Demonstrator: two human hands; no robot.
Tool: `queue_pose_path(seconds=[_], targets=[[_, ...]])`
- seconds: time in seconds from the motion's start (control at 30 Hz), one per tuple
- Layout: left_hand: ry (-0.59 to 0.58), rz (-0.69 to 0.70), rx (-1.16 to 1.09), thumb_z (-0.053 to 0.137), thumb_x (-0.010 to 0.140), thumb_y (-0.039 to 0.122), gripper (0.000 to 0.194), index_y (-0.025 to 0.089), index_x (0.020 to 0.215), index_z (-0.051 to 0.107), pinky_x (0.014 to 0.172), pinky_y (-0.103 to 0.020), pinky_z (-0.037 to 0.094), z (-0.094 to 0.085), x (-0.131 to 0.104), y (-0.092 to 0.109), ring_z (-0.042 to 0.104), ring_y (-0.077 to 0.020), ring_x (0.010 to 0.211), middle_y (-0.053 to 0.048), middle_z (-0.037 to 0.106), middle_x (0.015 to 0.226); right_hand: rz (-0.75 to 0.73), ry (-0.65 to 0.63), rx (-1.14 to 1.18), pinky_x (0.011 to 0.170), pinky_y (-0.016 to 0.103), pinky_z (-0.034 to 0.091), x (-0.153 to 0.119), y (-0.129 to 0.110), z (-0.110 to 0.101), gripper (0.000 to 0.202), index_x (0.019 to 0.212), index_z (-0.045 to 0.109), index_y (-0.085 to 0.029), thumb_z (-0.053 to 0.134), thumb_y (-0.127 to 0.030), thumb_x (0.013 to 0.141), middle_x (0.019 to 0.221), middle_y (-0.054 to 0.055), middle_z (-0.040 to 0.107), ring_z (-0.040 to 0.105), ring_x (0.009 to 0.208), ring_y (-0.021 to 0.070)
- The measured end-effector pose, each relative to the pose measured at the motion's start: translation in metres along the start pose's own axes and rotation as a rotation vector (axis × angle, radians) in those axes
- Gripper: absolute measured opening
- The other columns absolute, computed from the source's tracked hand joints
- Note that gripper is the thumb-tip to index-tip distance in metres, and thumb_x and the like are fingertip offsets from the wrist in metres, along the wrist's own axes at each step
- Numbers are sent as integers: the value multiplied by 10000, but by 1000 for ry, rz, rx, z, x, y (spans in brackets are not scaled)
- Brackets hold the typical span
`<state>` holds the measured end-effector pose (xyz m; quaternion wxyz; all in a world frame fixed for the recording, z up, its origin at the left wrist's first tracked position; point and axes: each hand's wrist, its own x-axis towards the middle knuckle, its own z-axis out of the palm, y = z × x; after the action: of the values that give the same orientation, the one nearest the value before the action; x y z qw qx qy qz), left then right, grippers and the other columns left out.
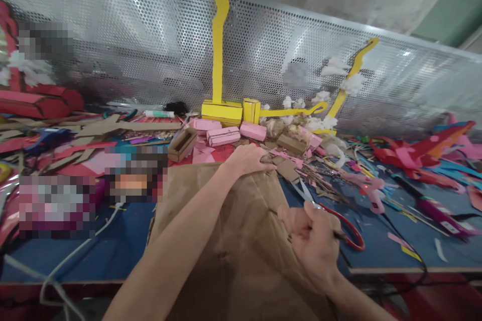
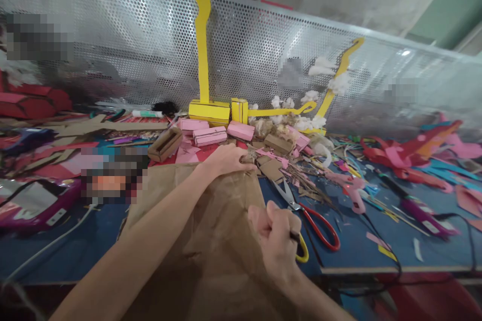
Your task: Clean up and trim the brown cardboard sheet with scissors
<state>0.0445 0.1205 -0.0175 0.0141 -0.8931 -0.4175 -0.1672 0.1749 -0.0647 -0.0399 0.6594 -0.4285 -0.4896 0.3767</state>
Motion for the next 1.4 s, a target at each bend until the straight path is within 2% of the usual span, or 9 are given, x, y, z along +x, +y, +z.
queue_pose_path(seconds=[0.13,0.33,0.63,0.97,1.03,1.1,1.23,1.33,1.4], targets=[[30,-21,20,389,904,787,702,185,967,745,800,-375,513,-2,-2,-7,713,-340,969,-173,747,979,13,60,217,494,311,270,22,1,16,567,506,176,-221,540,-374,913,464,-75,154,162,439,94],[48,-24,11,464,886,774,648,194,968,741,781,-347,508,-1,-3,-11,714,-320,965,-151,757,988,71,109,101,466,304,232,36,9,25,510,513,248,-253,557,-395,892,476,-88,196,199,438,97],[38,3,-9,459,887,773,648,197,943,750,767,-340,500,-3,1,-10,715,-313,960,-142,774,981,-39,210,67,474,315,247,12,16,21,535,531,191,-268,520,-400,931,481,-86,172,183,454,105],[49,8,-1,402,861,835,725,202,937,747,753,-343,508,0,2,-7,714,-318,944,-142,759,951,-44,207,250,537,333,258,-9,17,9,540,561,181,-239,525,-349,963,504,-71,164,196,479,116],[44,10,1,389,872,828,725,201,939,748,749,-341,508,0,2,-9,717,-312,926,-143,759,945,-60,130,219,549,334,258,-10,23,2,541,565,199,-237,482,-370,1007,515,-65,174,209,498,125],[35,11,1,388,884,814,716,198,925,750,747,-336,508,1,1,-10,720,-304,904,-142,759,924,-78,-21,91,566,331,263,-6,25,-7,530,578,245,-236,456,-398,1036,543,-57,220,241,526,131],[28,5,-1,413,892,795,691,195,928,754,764,-332,509,0,0,-10,718,-302,915,-148,760,935,-128,-450,-194,625,322,298,21,3,-19,475,643,398,-222,437,-449,1058,643,-27,357,346,621,149],[32,0,-1,424,890,793,689,190,950,751,781,-331,508,-3,-1,-10,714,-299,929,-152,758,958,-151,-821,-251,690,328,371,53,-20,-21,536,669,572,-194,373,-478,1078,720,32,548,511,705,173],[33,0,-1,415,886,802,700,191,950,751,777,-333,508,-3,-2,-9,715,-300,922,-152,755,952,-127,-1034,-191,753,354,429,70,-29,-19,617,699,670,-174,337,-532,1075,835,100,670,608,800,208]])
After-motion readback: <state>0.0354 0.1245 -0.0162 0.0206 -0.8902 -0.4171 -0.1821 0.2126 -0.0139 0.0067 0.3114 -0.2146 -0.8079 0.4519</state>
